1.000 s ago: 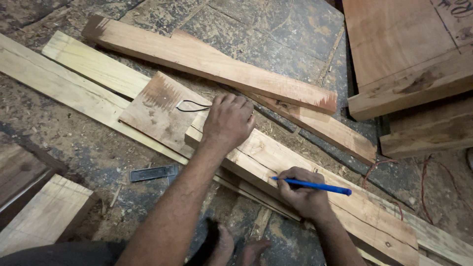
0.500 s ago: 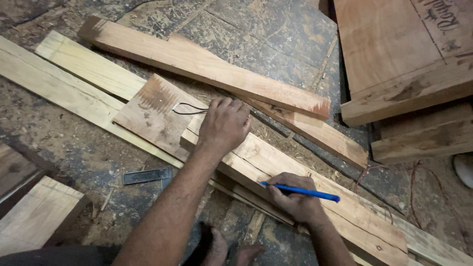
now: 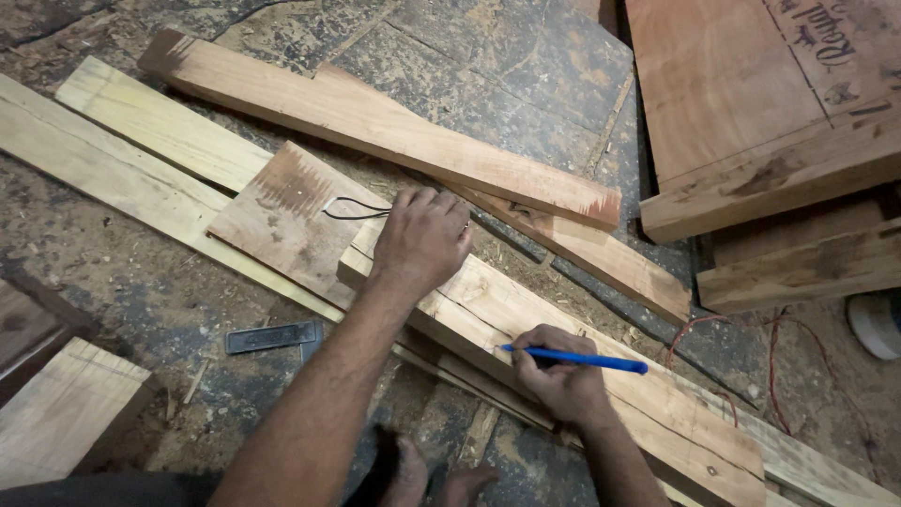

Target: The person measures and marks a wooden plank with a blue pen and a tape measure. They draw lines and make notations on the wood surface to prepare it for cutting or assembly.

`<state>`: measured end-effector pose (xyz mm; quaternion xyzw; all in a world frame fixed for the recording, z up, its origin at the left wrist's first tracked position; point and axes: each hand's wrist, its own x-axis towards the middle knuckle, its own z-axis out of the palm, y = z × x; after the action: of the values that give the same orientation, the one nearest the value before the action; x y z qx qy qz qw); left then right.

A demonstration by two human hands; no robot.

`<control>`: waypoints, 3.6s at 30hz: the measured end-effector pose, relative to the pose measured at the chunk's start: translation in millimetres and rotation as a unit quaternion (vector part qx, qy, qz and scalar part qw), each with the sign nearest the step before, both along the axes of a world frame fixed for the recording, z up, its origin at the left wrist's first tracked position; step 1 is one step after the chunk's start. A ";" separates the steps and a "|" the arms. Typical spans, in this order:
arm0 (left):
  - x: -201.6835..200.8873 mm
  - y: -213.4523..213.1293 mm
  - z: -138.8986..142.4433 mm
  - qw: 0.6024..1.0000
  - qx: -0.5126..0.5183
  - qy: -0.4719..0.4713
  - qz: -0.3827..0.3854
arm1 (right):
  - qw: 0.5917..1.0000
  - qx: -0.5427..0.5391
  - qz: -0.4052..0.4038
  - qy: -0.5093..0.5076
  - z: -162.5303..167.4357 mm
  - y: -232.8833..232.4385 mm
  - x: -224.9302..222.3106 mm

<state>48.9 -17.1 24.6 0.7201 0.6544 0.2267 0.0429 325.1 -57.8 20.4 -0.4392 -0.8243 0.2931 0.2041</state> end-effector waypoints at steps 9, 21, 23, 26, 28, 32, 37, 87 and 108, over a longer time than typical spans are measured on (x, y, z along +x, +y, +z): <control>-1.6 -4.8 3.2 1.000 -0.015 0.001 0.005 | 0.996 -0.073 -0.030 0.046 -3.5 -2.9 0.5; 2.6 -12.3 5.1 0.998 0.049 -0.002 0.025 | 0.992 -0.082 -0.053 0.075 -6.9 -10.9 0.2; 4.5 -12.0 4.4 0.999 0.047 -0.013 0.025 | 0.989 -0.100 -0.057 0.090 -10.6 -10.3 3.3; 7.4 -9.5 4.4 0.997 0.068 -0.006 0.032 | 0.988 -0.101 -0.047 0.106 -15.2 -8.3 7.5; 8.8 -8.6 4.8 0.996 0.080 -0.002 0.033 | 0.986 -0.117 -0.068 0.098 -16.5 -7.6 9.4; 8.8 -11.1 4.0 0.998 0.051 -0.019 0.033 | 0.989 -0.094 -0.046 0.101 -16.5 -7.1 7.9; 7.6 -11.3 0.7 0.998 0.051 -0.023 0.033 | 0.983 -0.140 -0.057 0.099 -14.6 -11.4 1.6; 16.8 -11.6 13.9 0.998 -0.028 0.029 0.041 | 0.987 -0.127 -0.024 0.097 6.5 -19.3 0.3; 17.6 -12.4 11.7 0.997 -0.051 0.041 0.039 | 0.992 -0.100 -0.029 0.067 13.9 -23.2 1.3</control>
<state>66.5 -29.5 36.3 0.6996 0.6938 0.1654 0.0439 326.4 -81.1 34.2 -0.4604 -0.7623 0.3968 0.2225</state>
